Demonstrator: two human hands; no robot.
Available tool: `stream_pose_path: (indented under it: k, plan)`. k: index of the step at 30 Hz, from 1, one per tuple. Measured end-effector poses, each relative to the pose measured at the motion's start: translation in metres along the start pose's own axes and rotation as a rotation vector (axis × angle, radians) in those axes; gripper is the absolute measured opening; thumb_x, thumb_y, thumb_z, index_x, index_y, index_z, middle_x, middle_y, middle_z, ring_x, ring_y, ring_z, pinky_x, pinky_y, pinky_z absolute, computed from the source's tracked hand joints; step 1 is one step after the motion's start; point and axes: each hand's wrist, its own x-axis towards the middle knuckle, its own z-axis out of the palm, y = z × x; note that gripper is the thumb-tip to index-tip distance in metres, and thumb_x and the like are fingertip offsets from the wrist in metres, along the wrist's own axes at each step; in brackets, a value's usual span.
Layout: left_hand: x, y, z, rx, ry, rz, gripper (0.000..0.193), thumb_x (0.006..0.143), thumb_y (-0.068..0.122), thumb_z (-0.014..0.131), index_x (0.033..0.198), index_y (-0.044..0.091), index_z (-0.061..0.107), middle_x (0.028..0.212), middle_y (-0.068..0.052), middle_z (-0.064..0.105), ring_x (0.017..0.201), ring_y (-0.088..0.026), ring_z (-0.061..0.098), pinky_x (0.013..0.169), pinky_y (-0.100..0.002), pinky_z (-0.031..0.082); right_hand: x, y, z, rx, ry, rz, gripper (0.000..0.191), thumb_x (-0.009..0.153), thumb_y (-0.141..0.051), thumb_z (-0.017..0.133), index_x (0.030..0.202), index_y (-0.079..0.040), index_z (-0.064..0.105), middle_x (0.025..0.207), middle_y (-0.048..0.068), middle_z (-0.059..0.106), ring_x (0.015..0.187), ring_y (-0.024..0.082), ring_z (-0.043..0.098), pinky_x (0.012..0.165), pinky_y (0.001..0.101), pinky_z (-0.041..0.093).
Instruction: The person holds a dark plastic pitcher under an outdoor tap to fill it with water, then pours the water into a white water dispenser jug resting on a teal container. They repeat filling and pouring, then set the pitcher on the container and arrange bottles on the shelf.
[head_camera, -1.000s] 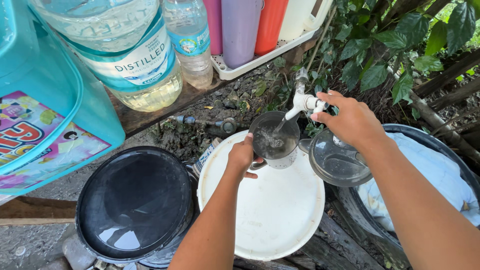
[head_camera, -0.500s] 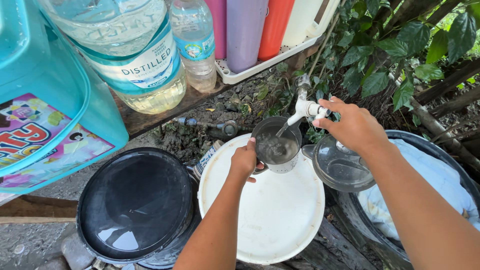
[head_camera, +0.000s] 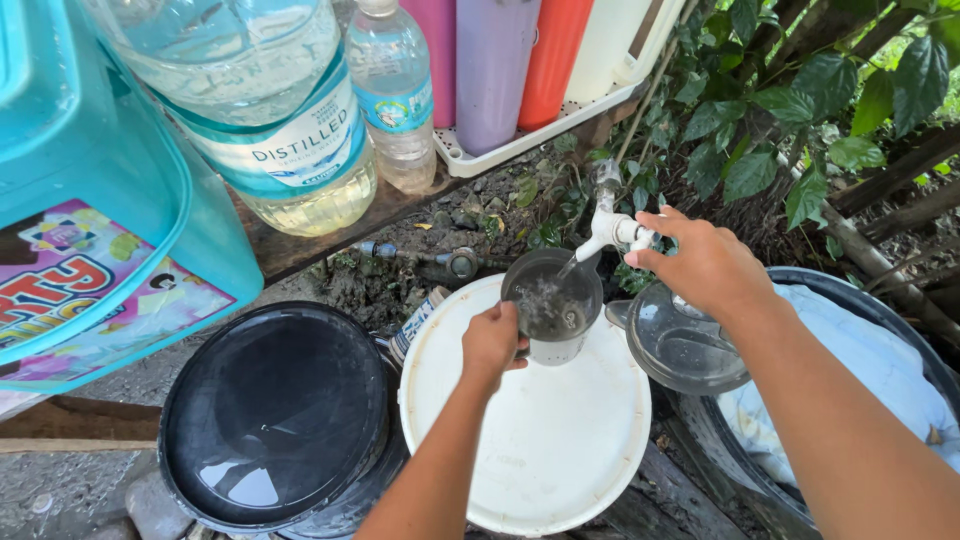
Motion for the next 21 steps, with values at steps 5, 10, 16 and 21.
stream_pose_path:
  k: [5, 10, 16, 21]
  plan:
    - [0.0, -0.015, 0.007, 0.022, 0.108, 0.075, 0.052, 0.098, 0.04, 0.054, 0.128, 0.0, 0.07, 0.093, -0.003, 0.071, 0.065, -0.017, 0.07, 0.06, -0.033, 0.061, 0.001, -0.001, -0.003, 0.015, 0.002, -0.003, 0.065, 0.079, -0.049, 0.076, 0.141, -0.035, 0.061, 0.16, 0.001, 0.043, 0.127, 0.036, 0.06, 0.108, 0.0462, 0.045]
    - [-0.016, -0.034, 0.015, 0.079, 0.185, 0.141, 0.057, 0.098, 0.042, 0.052, 0.142, 0.007, 0.06, 0.068, -0.015, 0.07, 0.058, -0.016, 0.066, 0.062, -0.029, 0.052, 0.003, 0.0, -0.001, 0.037, -0.003, -0.007, 0.066, 0.078, -0.049, 0.077, 0.141, -0.034, 0.061, 0.16, 0.001, 0.044, 0.125, 0.036, 0.062, 0.107, 0.0455, 0.046]
    - [-0.032, -0.04, 0.051, -0.398, 0.258, 0.095, 0.059, 0.099, 0.033, 0.051, 0.152, 0.006, 0.048, 0.067, -0.004, 0.055, 0.058, -0.012, 0.048, 0.058, -0.03, 0.048, 0.006, 0.001, -0.002, 0.016, 0.033, -0.067, 0.066, 0.079, -0.048, 0.079, 0.141, -0.033, 0.063, 0.155, 0.007, 0.048, 0.13, 0.037, 0.056, 0.107, 0.0462, 0.045]
    - [-0.04, -0.035, 0.054, -0.492, 0.225, 0.06, 0.059, 0.101, 0.04, 0.053, 0.146, 0.002, 0.056, 0.094, 0.009, 0.061, 0.069, -0.012, 0.051, 0.066, -0.029, 0.051, 0.006, 0.001, -0.002, 0.03, 0.009, -0.049, 0.065, 0.079, -0.048, 0.077, 0.14, -0.033, 0.062, 0.157, 0.005, 0.048, 0.125, 0.037, 0.061, 0.106, 0.0461, 0.046]
